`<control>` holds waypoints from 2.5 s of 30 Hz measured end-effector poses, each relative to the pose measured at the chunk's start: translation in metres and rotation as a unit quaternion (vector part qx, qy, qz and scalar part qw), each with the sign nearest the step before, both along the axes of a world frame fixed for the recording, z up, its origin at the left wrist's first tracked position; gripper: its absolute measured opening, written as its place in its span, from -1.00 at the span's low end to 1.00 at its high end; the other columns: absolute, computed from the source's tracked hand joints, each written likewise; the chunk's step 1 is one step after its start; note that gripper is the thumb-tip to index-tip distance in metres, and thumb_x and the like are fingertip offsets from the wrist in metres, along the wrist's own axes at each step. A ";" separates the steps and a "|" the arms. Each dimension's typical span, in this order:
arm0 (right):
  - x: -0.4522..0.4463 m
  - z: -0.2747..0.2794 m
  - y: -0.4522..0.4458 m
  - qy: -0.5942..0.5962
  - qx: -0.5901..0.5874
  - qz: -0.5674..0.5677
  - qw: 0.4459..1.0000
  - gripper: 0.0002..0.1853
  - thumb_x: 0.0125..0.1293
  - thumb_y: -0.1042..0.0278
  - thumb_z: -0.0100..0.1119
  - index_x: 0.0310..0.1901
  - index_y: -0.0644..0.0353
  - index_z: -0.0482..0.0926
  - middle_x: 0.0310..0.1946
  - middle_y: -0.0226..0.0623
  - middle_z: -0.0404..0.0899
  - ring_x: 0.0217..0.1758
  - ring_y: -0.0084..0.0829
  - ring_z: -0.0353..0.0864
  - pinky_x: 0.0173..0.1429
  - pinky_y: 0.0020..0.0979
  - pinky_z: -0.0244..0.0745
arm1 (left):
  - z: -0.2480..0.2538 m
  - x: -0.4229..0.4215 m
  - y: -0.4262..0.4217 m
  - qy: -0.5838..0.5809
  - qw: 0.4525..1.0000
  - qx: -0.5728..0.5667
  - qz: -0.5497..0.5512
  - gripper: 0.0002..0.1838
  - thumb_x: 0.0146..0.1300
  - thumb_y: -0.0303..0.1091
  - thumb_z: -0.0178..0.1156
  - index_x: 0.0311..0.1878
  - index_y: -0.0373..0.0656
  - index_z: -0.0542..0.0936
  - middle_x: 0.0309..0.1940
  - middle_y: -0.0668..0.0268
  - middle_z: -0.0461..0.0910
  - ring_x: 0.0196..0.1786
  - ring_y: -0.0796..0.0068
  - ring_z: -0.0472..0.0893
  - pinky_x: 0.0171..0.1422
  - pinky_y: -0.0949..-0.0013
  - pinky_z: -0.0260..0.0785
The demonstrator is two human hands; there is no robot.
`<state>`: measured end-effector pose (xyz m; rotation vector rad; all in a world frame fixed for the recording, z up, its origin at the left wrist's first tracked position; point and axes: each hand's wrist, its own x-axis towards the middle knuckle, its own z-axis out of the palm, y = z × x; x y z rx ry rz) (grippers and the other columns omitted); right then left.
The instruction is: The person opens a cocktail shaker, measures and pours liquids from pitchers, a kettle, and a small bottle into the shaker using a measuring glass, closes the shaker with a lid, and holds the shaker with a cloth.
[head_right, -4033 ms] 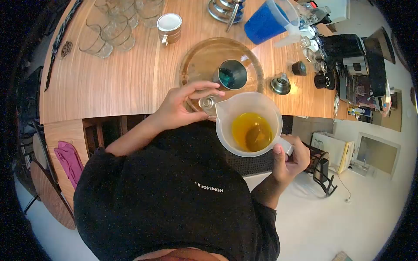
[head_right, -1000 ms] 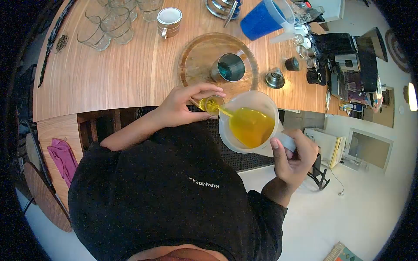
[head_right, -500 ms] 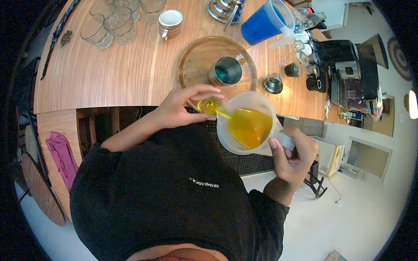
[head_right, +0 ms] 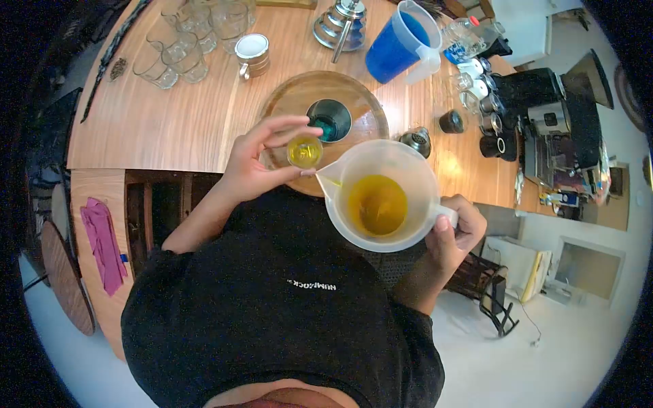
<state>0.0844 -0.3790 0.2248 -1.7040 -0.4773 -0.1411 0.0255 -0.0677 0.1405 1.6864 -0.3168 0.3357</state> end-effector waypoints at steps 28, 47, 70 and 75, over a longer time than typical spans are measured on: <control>0.144 -0.069 -0.163 0.012 0.207 0.134 0.969 -0.66 0.39 0.26 0.21 -0.33 0.46 0.50 -0.48 -0.17 0.59 -0.45 -0.59 0.45 -0.31 -0.56 0.27 | 0.042 0.079 -0.027 -0.172 0.621 0.759 0.093 -0.29 0.19 -0.38 0.19 0.49 -0.01 0.43 0.00 0.43 0.73 0.09 0.36 0.67 0.20 0.25 0.50; 0.188 -0.021 -0.086 0.008 0.242 0.004 0.970 -0.59 0.53 0.16 0.18 -0.48 0.22 0.49 -0.58 -0.42 0.49 -0.52 -0.65 0.43 -0.41 -0.55 0.31 | 0.033 0.073 -0.043 -0.149 0.739 0.614 0.234 -0.41 0.19 -0.50 0.42 0.33 -0.27 0.55 -0.06 0.08 0.73 -0.03 0.13 0.74 0.12 0.14 0.57; 0.340 -0.171 0.047 -0.024 0.135 -0.069 0.988 -0.64 0.51 0.22 0.16 -0.44 0.28 0.61 -0.54 -0.36 0.59 -0.48 -0.54 0.53 -0.29 -0.45 0.39 | -0.038 0.026 -0.051 -0.022 0.905 0.119 0.407 -0.13 -0.03 -0.62 0.62 0.37 -0.28 0.40 0.18 0.00 0.68 0.24 0.26 0.67 0.35 0.23 0.52; 0.373 -0.199 0.039 -0.021 0.052 -0.017 0.998 -0.62 0.58 0.11 0.06 -0.17 0.30 0.65 -0.36 -0.28 0.66 -0.22 -0.42 0.65 -0.11 -0.26 0.50 | -0.030 0.024 -0.057 -0.056 0.885 0.263 0.381 -0.14 -0.02 -0.48 0.66 0.36 -0.30 0.42 0.20 0.15 0.68 0.19 0.38 0.69 0.31 0.31 0.50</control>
